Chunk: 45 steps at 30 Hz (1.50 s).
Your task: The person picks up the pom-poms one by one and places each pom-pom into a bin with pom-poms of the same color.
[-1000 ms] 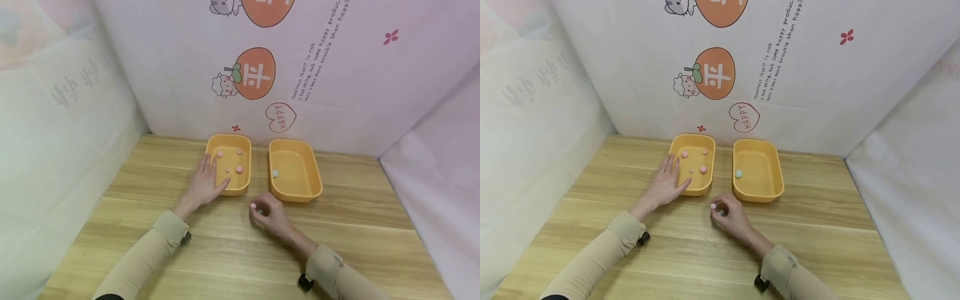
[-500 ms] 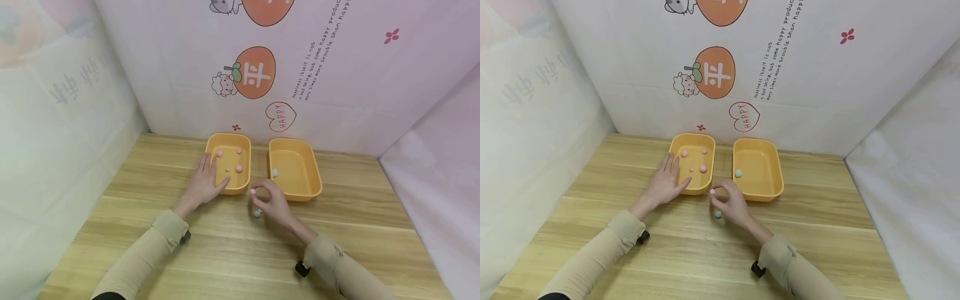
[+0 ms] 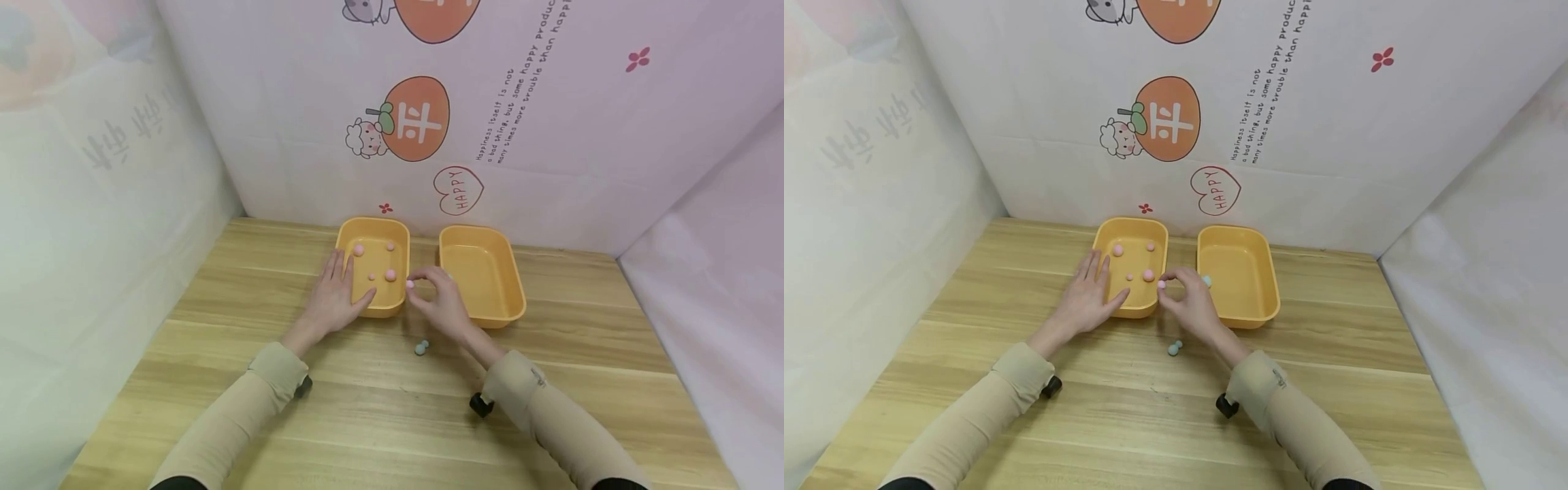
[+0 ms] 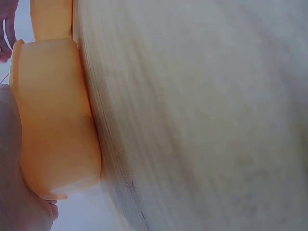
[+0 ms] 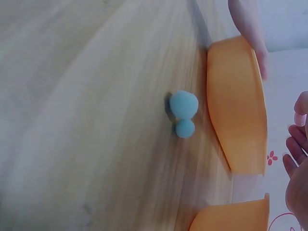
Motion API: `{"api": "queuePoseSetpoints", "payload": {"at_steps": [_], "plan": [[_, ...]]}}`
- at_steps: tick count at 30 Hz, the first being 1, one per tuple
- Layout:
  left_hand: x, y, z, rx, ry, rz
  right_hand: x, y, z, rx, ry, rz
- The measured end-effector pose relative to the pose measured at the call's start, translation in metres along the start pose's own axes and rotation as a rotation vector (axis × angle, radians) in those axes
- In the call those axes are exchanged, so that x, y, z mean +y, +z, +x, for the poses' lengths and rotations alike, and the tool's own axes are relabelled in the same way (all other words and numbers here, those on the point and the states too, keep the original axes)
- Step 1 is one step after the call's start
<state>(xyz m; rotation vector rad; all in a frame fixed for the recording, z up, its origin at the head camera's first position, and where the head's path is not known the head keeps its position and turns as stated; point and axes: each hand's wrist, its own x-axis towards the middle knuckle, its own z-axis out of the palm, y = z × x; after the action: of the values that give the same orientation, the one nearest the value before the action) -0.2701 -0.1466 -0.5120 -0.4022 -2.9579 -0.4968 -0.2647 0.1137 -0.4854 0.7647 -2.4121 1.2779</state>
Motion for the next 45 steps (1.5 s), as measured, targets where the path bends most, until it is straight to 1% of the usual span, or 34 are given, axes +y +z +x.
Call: {"api": "queuePoseSetpoints", "payload": {"at_steps": [6, 14, 22, 26, 30, 37, 41, 45], "plan": [[-0.001, 0.001, 0.001, -0.004, -0.004, 0.001, 0.008, 0.007, 0.015, -0.005, 0.005, -0.008], [-0.002, 0.000, 0.001, -0.007, -0.001, -0.007, 0.007, 0.018, 0.032, -0.038, 0.073, -0.011], [0.000, -0.003, 0.005, -0.001, 0.010, -0.009, 0.011, 0.022, 0.048, -0.033, 0.073, -0.028], [0.000, -0.003, 0.006, 0.001, 0.003, -0.009, 0.014, 0.025, 0.054, -0.040, 0.092, -0.045], [-0.001, -0.001, 0.006, -0.005, -0.002, -0.004, 0.017, 0.027, 0.057, -0.042, 0.108, -0.062], [-0.003, 0.002, 0.004, 0.008, 0.003, 0.006, 0.019, 0.031, 0.056, -0.053, 0.127, -0.068], [-0.003, 0.001, 0.004, 0.002, 0.000, -0.004, 0.018, 0.029, 0.054, -0.061, 0.138, -0.055], [-0.003, 0.002, 0.004, -0.004, -0.006, 0.001, 0.018, 0.022, 0.049, -0.032, 0.120, -0.042]]}}
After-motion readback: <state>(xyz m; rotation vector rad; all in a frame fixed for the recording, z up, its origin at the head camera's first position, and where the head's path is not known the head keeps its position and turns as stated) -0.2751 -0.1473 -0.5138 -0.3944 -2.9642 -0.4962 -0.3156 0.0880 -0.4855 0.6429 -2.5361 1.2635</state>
